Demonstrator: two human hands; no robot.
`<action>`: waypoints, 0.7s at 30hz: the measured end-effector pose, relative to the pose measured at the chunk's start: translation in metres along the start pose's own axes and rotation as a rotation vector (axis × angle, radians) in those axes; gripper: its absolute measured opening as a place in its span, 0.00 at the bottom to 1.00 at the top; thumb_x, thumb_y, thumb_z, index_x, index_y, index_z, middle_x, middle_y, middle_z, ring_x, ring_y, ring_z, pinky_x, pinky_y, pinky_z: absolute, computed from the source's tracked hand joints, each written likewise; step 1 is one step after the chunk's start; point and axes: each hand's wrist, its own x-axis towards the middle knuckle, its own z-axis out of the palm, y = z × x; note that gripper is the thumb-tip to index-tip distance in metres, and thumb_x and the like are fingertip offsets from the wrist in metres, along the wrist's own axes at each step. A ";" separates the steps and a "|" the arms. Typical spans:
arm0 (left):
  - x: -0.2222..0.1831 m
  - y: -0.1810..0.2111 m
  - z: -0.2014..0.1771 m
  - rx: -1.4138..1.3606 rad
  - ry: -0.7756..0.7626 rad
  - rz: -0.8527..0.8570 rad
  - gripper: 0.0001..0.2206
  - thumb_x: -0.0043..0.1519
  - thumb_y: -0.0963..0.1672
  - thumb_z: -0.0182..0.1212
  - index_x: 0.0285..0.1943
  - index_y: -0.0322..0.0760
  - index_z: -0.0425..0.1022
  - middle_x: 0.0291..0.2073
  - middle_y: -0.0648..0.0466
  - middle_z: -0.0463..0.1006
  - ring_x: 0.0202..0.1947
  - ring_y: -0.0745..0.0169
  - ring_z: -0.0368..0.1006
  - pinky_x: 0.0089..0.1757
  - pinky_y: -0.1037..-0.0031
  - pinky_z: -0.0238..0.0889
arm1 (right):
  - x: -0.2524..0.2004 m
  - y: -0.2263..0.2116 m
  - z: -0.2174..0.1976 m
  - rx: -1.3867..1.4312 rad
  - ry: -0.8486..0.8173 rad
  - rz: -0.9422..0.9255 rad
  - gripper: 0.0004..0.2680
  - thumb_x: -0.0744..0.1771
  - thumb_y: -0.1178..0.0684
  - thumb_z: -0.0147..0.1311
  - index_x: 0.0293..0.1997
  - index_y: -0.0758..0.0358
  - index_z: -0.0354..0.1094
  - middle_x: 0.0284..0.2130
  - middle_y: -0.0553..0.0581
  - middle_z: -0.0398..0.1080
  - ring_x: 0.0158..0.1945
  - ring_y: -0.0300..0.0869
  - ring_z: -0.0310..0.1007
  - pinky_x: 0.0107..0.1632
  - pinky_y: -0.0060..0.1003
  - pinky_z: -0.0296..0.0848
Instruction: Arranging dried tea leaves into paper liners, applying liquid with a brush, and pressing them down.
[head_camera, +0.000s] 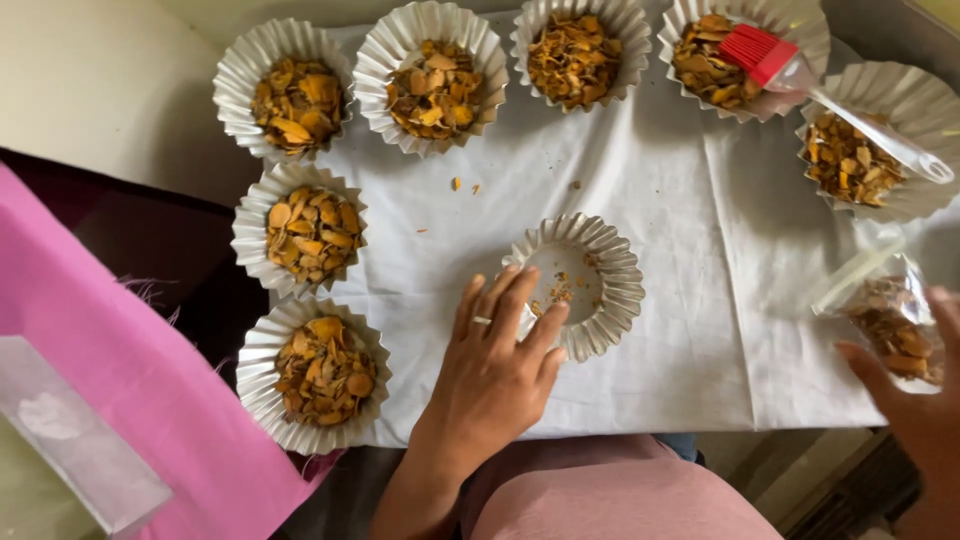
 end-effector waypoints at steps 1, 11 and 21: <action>-0.007 -0.003 0.001 -0.006 0.016 -0.044 0.16 0.63 0.44 0.65 0.59 0.36 0.74 0.65 0.36 0.65 0.68 0.38 0.61 0.66 0.44 0.52 | -0.005 -0.001 0.008 0.094 0.105 -0.194 0.27 0.67 0.60 0.68 0.74 0.87 0.65 0.64 0.87 0.66 0.61 0.71 0.71 0.58 0.58 0.73; -0.018 -0.026 0.026 -0.251 0.139 -0.121 0.12 0.69 0.40 0.53 0.59 0.28 0.71 0.60 0.37 0.68 0.52 0.41 0.70 0.48 0.57 0.72 | 0.065 -0.148 0.057 0.160 -0.353 -0.702 0.25 0.64 0.57 0.60 0.69 0.43 0.61 0.54 0.62 0.63 0.50 0.44 0.78 0.40 0.45 0.83; 0.051 -0.051 0.020 0.426 0.154 -0.388 0.14 0.62 0.41 0.62 0.56 0.27 0.74 0.60 0.37 0.69 0.59 0.36 0.69 0.53 0.56 0.67 | 0.046 -0.007 0.017 0.076 0.029 -0.531 0.11 0.66 0.59 0.71 0.54 0.57 0.80 0.50 0.60 0.77 0.52 0.45 0.77 0.55 0.43 0.78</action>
